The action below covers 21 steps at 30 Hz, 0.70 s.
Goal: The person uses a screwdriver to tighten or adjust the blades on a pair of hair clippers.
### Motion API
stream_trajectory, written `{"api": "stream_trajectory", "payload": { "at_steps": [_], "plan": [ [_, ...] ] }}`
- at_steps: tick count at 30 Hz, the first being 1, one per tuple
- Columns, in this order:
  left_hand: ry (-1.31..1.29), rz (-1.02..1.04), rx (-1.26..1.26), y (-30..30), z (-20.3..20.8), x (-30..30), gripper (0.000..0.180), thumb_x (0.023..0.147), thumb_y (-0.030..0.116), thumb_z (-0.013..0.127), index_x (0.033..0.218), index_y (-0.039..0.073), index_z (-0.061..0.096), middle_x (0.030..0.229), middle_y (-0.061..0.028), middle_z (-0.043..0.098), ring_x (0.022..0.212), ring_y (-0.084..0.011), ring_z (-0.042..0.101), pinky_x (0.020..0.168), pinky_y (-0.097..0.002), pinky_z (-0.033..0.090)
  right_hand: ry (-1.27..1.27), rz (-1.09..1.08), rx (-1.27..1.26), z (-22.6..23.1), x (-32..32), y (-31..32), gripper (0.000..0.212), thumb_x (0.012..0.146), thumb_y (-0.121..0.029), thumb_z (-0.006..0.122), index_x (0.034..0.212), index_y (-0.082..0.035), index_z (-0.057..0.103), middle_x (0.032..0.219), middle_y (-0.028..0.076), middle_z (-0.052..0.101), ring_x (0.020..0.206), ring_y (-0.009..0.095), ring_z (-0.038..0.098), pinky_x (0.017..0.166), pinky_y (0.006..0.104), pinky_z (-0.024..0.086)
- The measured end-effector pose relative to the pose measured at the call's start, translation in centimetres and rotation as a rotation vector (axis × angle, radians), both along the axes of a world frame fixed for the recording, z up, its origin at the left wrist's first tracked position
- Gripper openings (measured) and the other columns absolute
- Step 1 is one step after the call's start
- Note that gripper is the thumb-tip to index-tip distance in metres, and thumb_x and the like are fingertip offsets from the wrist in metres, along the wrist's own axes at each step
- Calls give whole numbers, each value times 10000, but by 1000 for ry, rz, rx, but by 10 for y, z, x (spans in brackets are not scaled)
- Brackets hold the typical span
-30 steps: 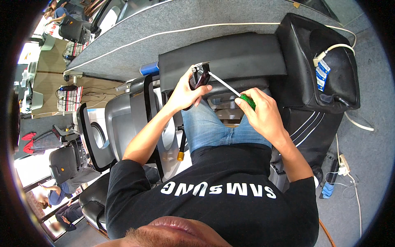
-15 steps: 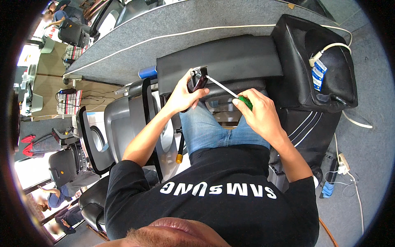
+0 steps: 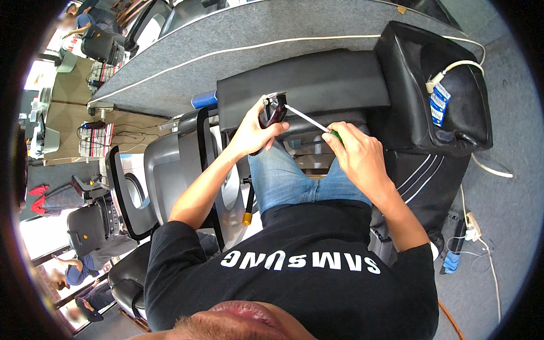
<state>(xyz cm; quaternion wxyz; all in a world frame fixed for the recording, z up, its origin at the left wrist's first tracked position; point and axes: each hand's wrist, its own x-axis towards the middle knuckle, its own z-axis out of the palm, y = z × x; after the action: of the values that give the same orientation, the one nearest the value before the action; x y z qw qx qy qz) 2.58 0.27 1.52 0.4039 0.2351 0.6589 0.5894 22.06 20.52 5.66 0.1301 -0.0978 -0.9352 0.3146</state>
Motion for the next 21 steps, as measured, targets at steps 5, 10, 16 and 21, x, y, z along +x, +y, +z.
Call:
{"api": "stream_trajectory", "payload": {
  "at_steps": [5, 10, 16, 21],
  "plan": [
    [1, -11, -7, -1, -3, -1, 621, 891, 101, 812, 1414, 58, 479, 802, -9, 568, 446, -88, 531, 427, -261, 427, -146, -18, -196, 20, 4, -3, 396, 992, -203, 759, 1302, -33, 580, 913, 192, 715, 813, 419, 734, 718, 469, 566],
    [-35, 13, 8, -1, -2, -2, 651, 891, 97, 807, 1445, 61, 467, 813, -13, 569, 449, -89, 529, 428, -263, 428, 149, 37, -17, 4, 5, 0, 328, 918, -72, 797, 1177, 13, 616, 976, 179, 691, 814, 380, 734, 723, 448, 584],
    [-20, 40, 27, -3, 4, 0, 675, 896, 85, 796, 1485, 65, 466, 817, -7, 567, 460, -84, 533, 435, -258, 432, 178, 19, 19, 5, 2, -3, 237, 920, -74, 808, 1074, 36, 665, 960, 174, 699, 800, 333, 739, 688, 396, 584],
    [-22, 36, 48, -1, 2, 0, 522, 904, 97, 819, 1323, 64, 509, 781, 4, 578, 446, -70, 519, 402, -253, 422, -17, -6, -506, -8, 3, 0, 224, 997, -125, 775, 1099, 47, 676, 887, 93, 711, 688, 147, 680, 591, 298, 527]
  ]
}}
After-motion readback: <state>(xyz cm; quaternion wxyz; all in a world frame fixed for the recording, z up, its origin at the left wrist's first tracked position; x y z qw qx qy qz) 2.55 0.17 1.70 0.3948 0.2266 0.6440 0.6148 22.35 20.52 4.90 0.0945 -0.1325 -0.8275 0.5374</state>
